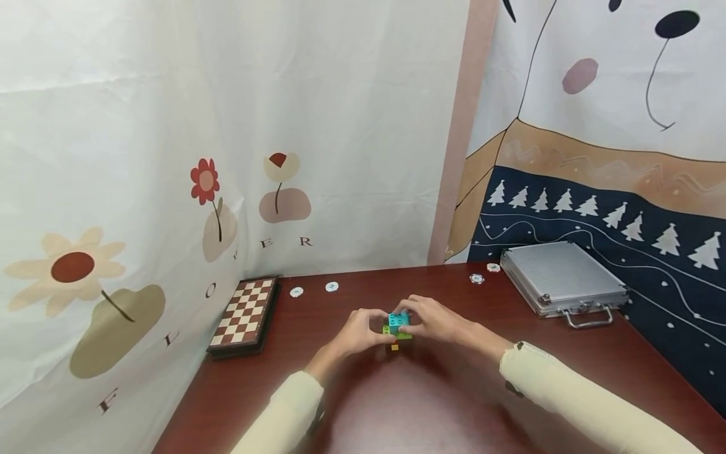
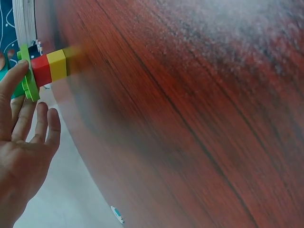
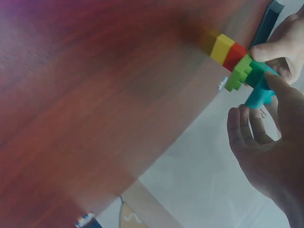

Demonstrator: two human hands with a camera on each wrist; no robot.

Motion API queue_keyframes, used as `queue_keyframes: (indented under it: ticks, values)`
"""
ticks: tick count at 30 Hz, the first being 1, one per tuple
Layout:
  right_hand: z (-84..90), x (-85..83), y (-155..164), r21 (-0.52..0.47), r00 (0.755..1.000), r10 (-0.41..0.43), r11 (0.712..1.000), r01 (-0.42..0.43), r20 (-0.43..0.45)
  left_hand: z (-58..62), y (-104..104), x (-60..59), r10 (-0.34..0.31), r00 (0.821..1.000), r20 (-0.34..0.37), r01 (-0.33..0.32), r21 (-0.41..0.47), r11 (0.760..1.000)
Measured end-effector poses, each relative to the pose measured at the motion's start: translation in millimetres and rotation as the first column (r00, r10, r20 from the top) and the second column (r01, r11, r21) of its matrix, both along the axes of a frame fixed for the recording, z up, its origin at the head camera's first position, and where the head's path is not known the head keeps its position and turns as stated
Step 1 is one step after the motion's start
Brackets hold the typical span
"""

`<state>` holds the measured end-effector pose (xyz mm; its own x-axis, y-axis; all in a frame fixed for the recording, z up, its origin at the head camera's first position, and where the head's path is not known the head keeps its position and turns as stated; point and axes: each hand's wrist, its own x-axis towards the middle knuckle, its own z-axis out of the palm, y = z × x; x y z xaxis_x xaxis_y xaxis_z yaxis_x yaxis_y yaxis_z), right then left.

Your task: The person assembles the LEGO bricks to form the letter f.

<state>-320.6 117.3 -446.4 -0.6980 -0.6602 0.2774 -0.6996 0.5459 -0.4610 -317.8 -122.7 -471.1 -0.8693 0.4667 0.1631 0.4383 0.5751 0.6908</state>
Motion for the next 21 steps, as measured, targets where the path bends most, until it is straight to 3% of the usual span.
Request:
queue_keyframes:
  ticks: [6, 13, 21]
  values:
    - [-9.2, 4.4, 1.9, -0.057, 1.0, 0.014, 0.998, -0.015, -0.022, -1.3, 1.2, 2.7, -0.047, 0.999, -0.003, 0.047, 0.038, 0.998]
    - [-14.7, 3.4, 10.0, -0.159, 0.992, 0.071, 0.986, -0.054, 0.105, -3.5, 7.4, 4.2, -0.04, 0.998, 0.055, 0.035, 0.104, 0.994]
    - [-19.5, -7.3, 19.6, -0.237, 0.985, 0.068, 0.971, -0.029, 0.16, -7.3, 15.9, 1.8, -0.026, 0.997, 0.069, 0.017, 0.133, 0.991]
